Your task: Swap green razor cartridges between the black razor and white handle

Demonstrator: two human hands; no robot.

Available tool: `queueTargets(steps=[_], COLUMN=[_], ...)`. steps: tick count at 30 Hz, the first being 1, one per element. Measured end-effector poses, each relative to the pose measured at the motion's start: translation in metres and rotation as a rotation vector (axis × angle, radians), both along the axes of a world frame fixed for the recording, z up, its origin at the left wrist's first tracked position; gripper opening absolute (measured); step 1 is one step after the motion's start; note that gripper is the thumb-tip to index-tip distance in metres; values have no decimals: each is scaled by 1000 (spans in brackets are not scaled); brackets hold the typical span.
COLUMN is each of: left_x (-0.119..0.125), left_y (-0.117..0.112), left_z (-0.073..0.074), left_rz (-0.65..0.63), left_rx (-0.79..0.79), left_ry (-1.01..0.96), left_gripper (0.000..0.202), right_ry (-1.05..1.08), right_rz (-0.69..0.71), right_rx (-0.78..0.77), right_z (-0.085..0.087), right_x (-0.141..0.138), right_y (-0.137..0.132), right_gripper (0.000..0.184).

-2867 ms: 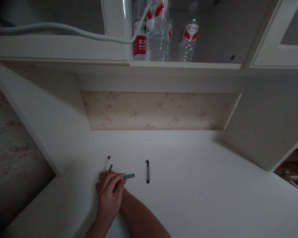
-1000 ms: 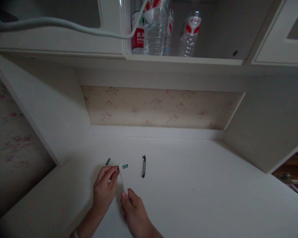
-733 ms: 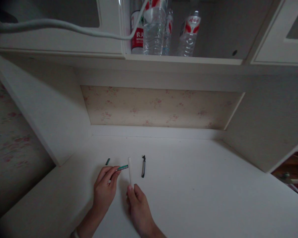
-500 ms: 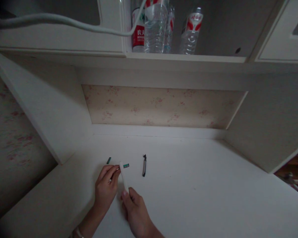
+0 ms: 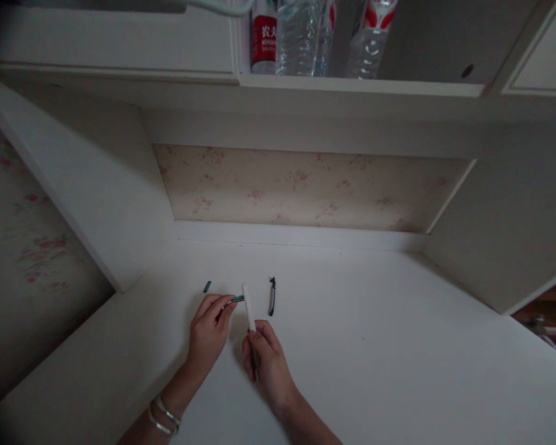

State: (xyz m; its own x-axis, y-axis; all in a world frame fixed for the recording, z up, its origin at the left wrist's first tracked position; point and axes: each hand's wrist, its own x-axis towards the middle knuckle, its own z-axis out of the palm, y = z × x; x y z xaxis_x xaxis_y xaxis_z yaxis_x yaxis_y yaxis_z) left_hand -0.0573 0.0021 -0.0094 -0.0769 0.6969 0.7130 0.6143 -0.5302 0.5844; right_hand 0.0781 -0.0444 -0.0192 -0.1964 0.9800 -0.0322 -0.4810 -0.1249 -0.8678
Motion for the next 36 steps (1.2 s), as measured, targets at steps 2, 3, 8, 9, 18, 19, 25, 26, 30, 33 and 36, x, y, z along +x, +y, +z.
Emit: queueTargets(steps=[2, 3, 8, 9, 18, 19, 25, 26, 30, 33, 36], left_x=[1, 1, 1, 1, 2, 2, 3, 3, 3, 3, 4], left_y=[0, 0, 0, 0, -1, -1, 0, 0, -1, -1, -1], left_z=[-1, -2, -4, -4, -2, -2, -3, -3, -3, -3, -4], left_rz=[-6, -10, -24, -22, -22, -19, 1, -2, -1, -8, -19], left_rx=[-9, -9, -10, -7, 16, 17, 31, 25, 15, 32, 33], left_ry=[-2, -5, -7, -6, 4, 4, -30, -33, -41, -51, -60], left_gripper=[17, 17, 18, 18, 14, 14, 13, 13, 15, 13, 14], right_ry=[-58, -107, -348, -354, -331, -324, -280, -276, -228, -182, -189], right_rz=[-21, -27, 38, 31, 59, 62, -24, 20, 72, -5, 54], right_rx=[-13, -2, 106, 101, 58, 56, 11, 19, 18, -21, -27], right_z=[1, 2, -4, -6, -4, -4, -3, -3, -5, -6, -6], right_x=[1, 0, -4, -4, -1, -1, -2, -2, -3, -3, -3], right_y=[-1, -2, -5, -5, -2, -2, -2, -2, -3, -1, -2], right_gripper=[35, 37, 39, 39, 37, 37, 41, 41, 40, 42, 42])
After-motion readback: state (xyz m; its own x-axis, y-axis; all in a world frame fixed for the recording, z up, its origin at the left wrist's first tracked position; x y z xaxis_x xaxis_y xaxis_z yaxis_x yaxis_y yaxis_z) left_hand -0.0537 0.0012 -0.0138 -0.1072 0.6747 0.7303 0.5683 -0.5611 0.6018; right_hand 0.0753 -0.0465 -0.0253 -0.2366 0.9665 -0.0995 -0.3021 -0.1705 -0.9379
